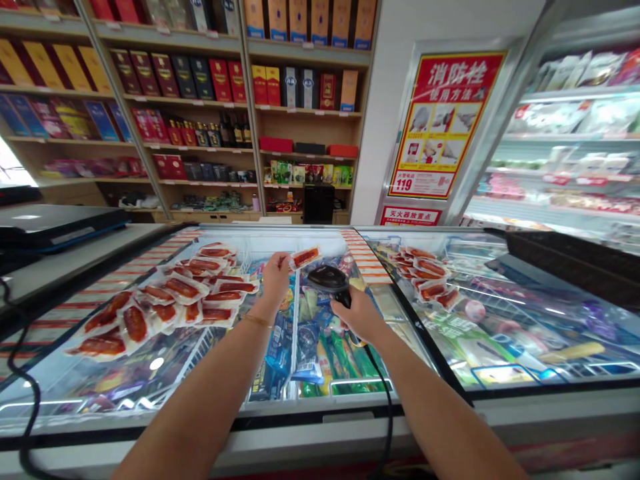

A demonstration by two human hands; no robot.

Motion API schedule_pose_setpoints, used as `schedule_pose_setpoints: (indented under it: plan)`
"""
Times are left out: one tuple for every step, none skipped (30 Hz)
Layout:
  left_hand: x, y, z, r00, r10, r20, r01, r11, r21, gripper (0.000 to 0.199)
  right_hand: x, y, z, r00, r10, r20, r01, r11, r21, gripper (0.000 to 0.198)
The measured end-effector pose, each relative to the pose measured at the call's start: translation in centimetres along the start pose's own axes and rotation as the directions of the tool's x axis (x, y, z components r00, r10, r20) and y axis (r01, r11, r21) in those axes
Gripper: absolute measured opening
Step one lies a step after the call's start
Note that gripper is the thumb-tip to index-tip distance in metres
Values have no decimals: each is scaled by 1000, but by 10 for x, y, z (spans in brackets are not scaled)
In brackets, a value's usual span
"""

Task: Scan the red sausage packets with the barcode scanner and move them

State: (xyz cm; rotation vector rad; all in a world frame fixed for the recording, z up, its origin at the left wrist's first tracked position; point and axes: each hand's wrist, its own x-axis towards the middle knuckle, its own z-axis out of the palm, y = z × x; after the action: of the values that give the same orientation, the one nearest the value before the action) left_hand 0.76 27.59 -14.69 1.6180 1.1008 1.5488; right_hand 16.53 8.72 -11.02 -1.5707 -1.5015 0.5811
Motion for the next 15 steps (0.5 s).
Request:
schedule_pose_setpoints:
  plan:
    - [0, 1, 0, 1000, -2, -1, 2, 1000, -1, 19, 0, 0, 0, 1000, -7, 0, 7, 1000, -6, 13]
    - [-1, 1, -1, 1000, -4, -1, 4, 1000, -2, 19, 0, 0, 0, 1000, -18, -3, 18, 1000, -16, 12]
    - [-2, 2, -1, 1000, -6, -5, 6, 1000, -1, 19, 0, 0, 0, 1000, -28, -7, 28, 999, -25, 12]
    - [-2, 4, -1, 1000, -3, -8, 3, 1000, 8, 19, 0, 1, 0, 999, -36, -8, 36, 999, -29, 11]
    - [-3, 6, -1, 1000, 4, -14, -4, 1000, 25, 18, 0, 1, 0, 999, -42, -7, 42, 999, -30, 11]
    - [-4, 7, -2, 1000, 14, -21, -13, 999, 47, 18, 0, 1, 0, 999, -46, -5, 46, 998, -30, 11]
    - [-4, 9, -2, 999, 25, -26, -23, 997, 69, 18, 0, 1, 0, 999, -49, -2, 49, 998, -32, 11]
    - [-4, 9, -2, 999, 33, -29, -30, 996, 85, 18, 0, 1, 0, 999, -53, 0, 53, 998, -35, 11]
    - [-4, 10, -3, 999, 37, -31, -34, 995, 91, 19, 0, 1, -1, 998, -55, 1, 55, 998, -38, 11]
    - [-3, 9, -3, 999, 38, -32, -35, 996, 85, 19, 0, 0, -1, 998, -56, 3, 56, 998, -42, 11]
    - [-3, 8, -3, 999, 38, -30, -35, 997, 73, 19, 0, 0, -1, 999, -52, 3, 52, 998, -43, 11]
    - [-2, 6, -3, 999, 38, -26, -36, 997, 64, 19, 0, 0, -1, 999, -42, 5, 42, 998, -39, 11]
    - [-2, 3, -3, 999, 34, -23, -33, 998, 55, 19, 0, -1, -2, 1000, -27, 7, 27, 999, -27, 11]
    - [-2, 1, -2, 1000, 21, -18, -21, 999, 39, 19, 0, -1, -2, 1000, -8, 10, 8, 1000, -8, 12]
    - [-2, -1, 0, 1000, -3, -14, 4, 1000, 13, 20, 1, 0, -3, 1000, 11, 12, -12, 1000, 16, 12]
